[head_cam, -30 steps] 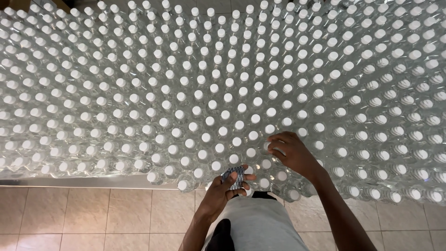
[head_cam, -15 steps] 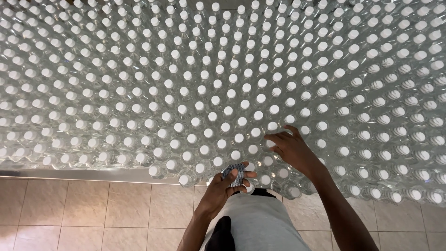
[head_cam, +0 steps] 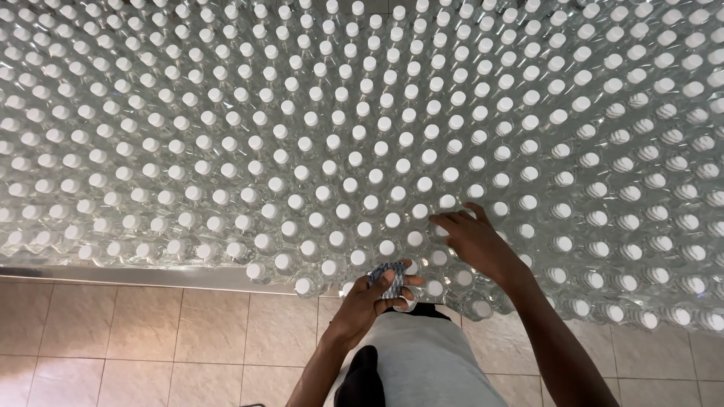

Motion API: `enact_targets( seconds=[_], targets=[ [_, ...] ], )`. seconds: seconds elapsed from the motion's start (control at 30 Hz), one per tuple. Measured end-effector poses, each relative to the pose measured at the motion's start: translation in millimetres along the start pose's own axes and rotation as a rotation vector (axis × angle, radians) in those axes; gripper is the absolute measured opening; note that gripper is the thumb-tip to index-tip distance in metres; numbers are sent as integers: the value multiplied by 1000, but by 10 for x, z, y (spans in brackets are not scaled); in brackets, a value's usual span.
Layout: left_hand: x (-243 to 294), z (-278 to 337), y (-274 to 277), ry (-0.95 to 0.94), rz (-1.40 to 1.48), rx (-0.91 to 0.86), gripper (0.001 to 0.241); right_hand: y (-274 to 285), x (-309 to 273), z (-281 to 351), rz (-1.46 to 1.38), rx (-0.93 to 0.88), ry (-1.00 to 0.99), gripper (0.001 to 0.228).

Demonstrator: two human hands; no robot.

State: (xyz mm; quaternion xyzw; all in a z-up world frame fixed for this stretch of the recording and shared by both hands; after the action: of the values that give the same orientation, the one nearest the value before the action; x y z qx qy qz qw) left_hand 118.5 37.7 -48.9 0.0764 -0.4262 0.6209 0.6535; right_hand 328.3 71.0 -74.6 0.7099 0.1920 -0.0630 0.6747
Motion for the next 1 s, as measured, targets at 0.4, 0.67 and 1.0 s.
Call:
enact_targets(
  seconds=[0.4,0.67,1.0],
  targets=[
    [-147,-167,-212,3,-58,-126,49,678,-707,203,-732,136,-332,39],
    [-138,-112,-273,45,-198,-166,46,367,-534,360,-734,90,-606,18],
    [91,-38,-122,-57,-39,-109,57,639,-69,-22,-726,319,-479,32]
  ],
)
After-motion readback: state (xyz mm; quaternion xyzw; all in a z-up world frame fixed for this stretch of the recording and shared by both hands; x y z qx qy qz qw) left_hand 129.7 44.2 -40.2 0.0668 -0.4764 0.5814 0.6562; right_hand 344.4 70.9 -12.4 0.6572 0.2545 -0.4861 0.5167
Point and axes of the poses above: each hand's wrist, its own z-axis away from the middle knuckle, its own y-axis out of the back of the hand, x = y × z, the point moved 10 cm from there along -z, towards the middle knuckle, and after that the axes turned 14 degrees about x, right-handed, at the moved point
